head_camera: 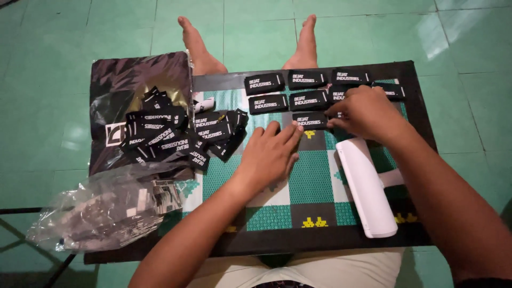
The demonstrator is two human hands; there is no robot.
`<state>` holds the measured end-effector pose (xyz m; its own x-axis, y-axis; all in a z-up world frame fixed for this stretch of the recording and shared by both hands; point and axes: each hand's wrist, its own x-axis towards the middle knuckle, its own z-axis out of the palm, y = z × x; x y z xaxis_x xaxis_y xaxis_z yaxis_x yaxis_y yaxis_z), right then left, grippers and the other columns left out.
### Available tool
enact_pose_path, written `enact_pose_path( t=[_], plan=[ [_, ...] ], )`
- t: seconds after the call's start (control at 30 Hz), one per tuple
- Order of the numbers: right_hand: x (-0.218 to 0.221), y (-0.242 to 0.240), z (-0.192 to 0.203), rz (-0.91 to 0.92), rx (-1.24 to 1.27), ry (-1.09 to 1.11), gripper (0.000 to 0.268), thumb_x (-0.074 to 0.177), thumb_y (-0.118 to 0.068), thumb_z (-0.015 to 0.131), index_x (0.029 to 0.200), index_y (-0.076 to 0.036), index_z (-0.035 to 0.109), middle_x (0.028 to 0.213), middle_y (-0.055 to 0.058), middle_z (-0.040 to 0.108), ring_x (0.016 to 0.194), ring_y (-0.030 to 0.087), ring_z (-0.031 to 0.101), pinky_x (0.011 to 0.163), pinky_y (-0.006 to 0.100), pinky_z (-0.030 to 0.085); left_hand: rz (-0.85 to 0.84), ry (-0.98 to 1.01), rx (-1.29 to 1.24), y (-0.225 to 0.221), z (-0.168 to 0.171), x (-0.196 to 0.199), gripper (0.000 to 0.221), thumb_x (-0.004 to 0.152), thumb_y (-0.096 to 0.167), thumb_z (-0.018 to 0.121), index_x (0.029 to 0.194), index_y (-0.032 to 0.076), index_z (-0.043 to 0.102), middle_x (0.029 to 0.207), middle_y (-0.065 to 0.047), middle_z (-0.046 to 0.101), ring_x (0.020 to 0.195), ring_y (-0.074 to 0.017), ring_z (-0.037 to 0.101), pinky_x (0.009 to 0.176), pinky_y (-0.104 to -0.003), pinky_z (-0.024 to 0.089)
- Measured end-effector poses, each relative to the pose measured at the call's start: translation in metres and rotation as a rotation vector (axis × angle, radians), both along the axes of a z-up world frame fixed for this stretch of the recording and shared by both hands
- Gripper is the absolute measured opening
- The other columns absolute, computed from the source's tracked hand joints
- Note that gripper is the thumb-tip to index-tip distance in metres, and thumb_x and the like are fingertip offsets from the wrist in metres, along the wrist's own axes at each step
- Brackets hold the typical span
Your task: The person folds small black fabric labels and arranges them on a checkered mat, then presses them with a roller.
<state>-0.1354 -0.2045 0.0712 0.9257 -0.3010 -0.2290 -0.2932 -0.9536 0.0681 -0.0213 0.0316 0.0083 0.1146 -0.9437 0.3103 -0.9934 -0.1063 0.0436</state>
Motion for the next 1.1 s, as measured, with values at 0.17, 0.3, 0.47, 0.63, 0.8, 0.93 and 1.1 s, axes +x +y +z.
enact_pose_path(
  t=[0.17,0.3,0.47,0.63,0.8,0.93,1.1],
  plan=[
    [0.004,-0.006,-0.013,-0.010,-0.059,-0.010,0.024,0.090,-0.040,0.074,0.111,-0.030,0.079,0.092,0.005,0.071,0.096,0.028,0.068,0.084,0.045,0.051,0.010,0.049,0.095,0.011,0.015,-0.005,0.059,0.102,0.045,0.041,0.150,0.010,0.050,0.147,-0.009,0.053,0.117,-0.0319,0.047,0.085,-0.043,0.040],
    [0.003,-0.003,-0.013,0.012,-0.171,0.009,0.026,0.088,-0.047,0.073,0.109,-0.033,0.078,0.093,0.000,0.071,0.096,0.025,0.067,0.083,0.044,0.051,0.004,0.092,0.046,0.018,0.007,-0.004,0.068,0.100,0.050,0.045,0.154,0.009,0.045,0.153,-0.009,0.050,0.125,-0.0323,0.046,0.094,-0.044,0.038],
    [-0.002,-0.001,-0.021,-0.005,-0.162,-0.035,0.029,0.088,-0.048,0.073,0.114,-0.035,0.076,0.098,-0.001,0.074,0.101,0.025,0.069,0.081,0.045,0.048,0.018,0.116,0.034,0.019,-0.002,-0.003,0.073,0.101,0.058,0.040,0.156,0.010,0.041,0.158,-0.006,0.047,0.128,-0.0303,0.044,0.097,-0.044,0.036],
    [-0.007,-0.009,-0.036,-0.008,-0.145,-0.072,0.029,0.089,-0.049,0.071,0.114,-0.037,0.077,0.109,-0.005,0.077,0.111,0.026,0.069,0.086,0.048,0.046,0.033,0.128,0.059,0.020,-0.006,-0.004,0.076,0.101,0.061,0.039,0.158,0.011,0.038,0.164,-0.004,0.041,0.135,-0.0308,0.041,0.101,-0.045,0.033],
    [-0.002,0.002,-0.021,-0.049,-0.228,0.000,0.028,0.093,-0.052,0.063,0.116,-0.042,0.076,0.111,-0.008,0.077,0.115,0.024,0.068,0.089,0.048,0.046,0.020,0.164,-0.069,0.023,0.001,-0.002,0.077,0.099,0.058,0.048,0.158,0.009,0.038,0.159,-0.011,0.046,0.129,-0.0324,0.049,0.097,-0.046,0.040],
    [0.013,0.039,-0.009,0.020,-0.265,-0.232,0.027,0.094,-0.050,0.066,0.110,-0.033,0.078,0.100,-0.006,0.076,0.102,0.026,0.067,0.081,0.047,0.044,0.066,0.386,-0.237,0.028,0.026,0.018,0.064,0.099,0.040,0.055,0.154,0.009,0.042,0.152,-0.018,0.052,0.129,-0.0383,0.055,0.098,-0.054,0.048],
    [0.058,0.093,-0.017,0.427,-0.150,-0.578,0.022,0.077,-0.031,0.081,0.097,-0.023,0.076,0.088,0.001,0.069,0.089,0.025,0.067,0.071,0.042,0.051,0.379,0.402,-0.741,0.052,0.042,0.048,0.062,0.078,-0.003,0.041,0.137,0.008,0.057,0.114,-0.008,0.059,0.100,-0.0297,0.056,0.082,-0.041,0.043]
  ],
)
